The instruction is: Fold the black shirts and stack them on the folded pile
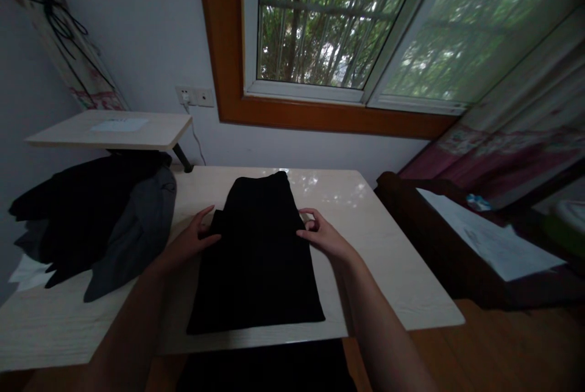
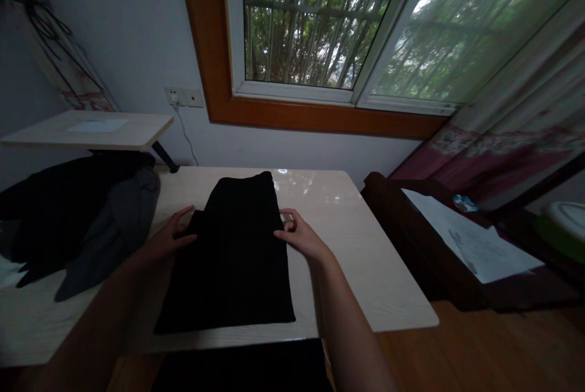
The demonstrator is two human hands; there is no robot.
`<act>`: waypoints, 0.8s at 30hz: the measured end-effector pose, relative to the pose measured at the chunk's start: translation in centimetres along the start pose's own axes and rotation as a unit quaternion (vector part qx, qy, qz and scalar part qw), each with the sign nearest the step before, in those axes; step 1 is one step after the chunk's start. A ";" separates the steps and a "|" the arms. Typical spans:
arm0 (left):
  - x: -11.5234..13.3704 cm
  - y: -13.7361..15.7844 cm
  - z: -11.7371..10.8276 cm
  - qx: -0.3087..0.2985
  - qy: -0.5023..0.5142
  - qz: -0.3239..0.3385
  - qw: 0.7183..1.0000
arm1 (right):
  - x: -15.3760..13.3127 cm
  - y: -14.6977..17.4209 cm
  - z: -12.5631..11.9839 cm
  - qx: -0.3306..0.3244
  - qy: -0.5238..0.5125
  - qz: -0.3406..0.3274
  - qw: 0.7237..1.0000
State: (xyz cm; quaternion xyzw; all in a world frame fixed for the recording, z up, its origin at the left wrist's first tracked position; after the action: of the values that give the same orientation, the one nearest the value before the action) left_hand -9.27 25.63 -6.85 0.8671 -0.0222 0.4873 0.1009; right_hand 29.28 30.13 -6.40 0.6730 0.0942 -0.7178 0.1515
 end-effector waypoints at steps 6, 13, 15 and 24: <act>0.7 0.2 -0.1 0.099 -0.113 0.048 0.987 | -0.2 -0.5 0.4 0.060 0.121 -0.089 0.987; 0.6 -0.1 0.0 0.128 -0.169 0.066 0.975 | -0.4 -0.5 1.0 0.053 0.223 -0.117 0.966; 0.7 -0.1 0.1 0.129 -0.185 0.073 0.972 | -0.4 -0.6 1.0 0.058 0.238 -0.123 0.962; 1.4 0.4 0.8 0.074 -0.135 0.059 0.986 | 0.2 -0.9 0.9 0.072 0.265 -0.127 0.953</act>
State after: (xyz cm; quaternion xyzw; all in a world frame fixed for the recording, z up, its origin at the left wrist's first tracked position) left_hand -7.89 25.13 -6.02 0.9272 -0.0502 0.3713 0.0034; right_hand 28.11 30.63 -6.61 0.8305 0.1632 -0.5322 -0.0204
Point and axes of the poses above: each hand's wrist, its own y-axis away from the middle knuckle, its own z-axis out of the palm, x = y × z, the point moved 5 cm from there along -y, towards the middle knuckle, and after that the axes turned 13 degrees about -y, right-handed, at the moved point
